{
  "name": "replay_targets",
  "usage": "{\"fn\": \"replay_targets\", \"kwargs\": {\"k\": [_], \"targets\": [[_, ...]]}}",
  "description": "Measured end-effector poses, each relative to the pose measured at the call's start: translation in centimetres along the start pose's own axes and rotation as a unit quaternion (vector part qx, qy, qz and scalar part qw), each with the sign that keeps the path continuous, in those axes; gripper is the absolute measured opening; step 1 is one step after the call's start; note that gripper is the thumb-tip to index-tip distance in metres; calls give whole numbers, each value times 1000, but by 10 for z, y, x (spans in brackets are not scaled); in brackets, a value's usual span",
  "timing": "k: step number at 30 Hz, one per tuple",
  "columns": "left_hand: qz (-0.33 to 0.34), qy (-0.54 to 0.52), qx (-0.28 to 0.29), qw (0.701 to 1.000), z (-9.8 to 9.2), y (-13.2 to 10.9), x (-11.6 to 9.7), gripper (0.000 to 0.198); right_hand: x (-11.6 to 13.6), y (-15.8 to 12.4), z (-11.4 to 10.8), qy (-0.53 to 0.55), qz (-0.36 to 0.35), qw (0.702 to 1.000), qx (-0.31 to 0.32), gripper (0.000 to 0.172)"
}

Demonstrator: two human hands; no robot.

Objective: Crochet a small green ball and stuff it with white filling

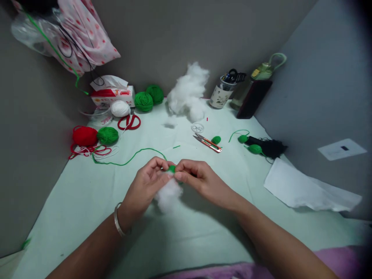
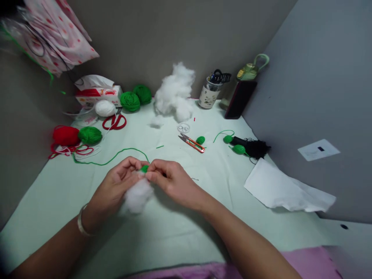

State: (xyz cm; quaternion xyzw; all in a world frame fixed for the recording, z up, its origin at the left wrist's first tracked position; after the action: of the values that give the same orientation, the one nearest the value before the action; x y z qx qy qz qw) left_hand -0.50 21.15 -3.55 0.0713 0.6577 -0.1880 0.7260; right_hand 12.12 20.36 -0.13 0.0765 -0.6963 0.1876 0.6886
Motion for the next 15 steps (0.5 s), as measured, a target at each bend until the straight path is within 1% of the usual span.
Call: {"fn": "replay_targets", "kwargs": {"k": [2,5,6,8,10,11,13,15], "targets": [[9,28,-44,999,-5,2,0,22,4,-3,5,-34,-11,999,7,21],[41,82,-119,989,-11,3,-3,20,11,-7,13,-91,-49,994,-15,20],[51,90,-134,986,-11,4,-4,21,11,-7,15,-99,-57,993,-22,20],[54,96,-148,983,-11,5,-5,22,7,-6,15,-81,-53,995,-38,19],[46,98,-144,984,-11,4,-5,22,-1,-3,9,-42,-32,997,-59,22],[38,93,-131,986,-10,4,-5,21,-4,-2,5,-25,-23,997,-66,24],[4,61,-93,994,-7,2,-4,19,-8,1,-4,-3,-14,997,-76,27],[-39,5,-58,997,-7,0,-1,25,-8,2,-11,11,-15,996,-82,25]]}}
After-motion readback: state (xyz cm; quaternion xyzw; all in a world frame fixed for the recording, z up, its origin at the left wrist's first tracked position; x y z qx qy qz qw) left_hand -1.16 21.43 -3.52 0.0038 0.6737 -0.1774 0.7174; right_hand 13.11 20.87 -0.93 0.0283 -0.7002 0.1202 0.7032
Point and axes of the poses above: each hand's wrist, its own y-axis towards the middle knuckle, its own z-axis out of the palm, x = y × z, the point moved 9 cm from there along y, towards the middle knuckle, and after that the axes turned 12 degrees about y, right-handed, at the moved point
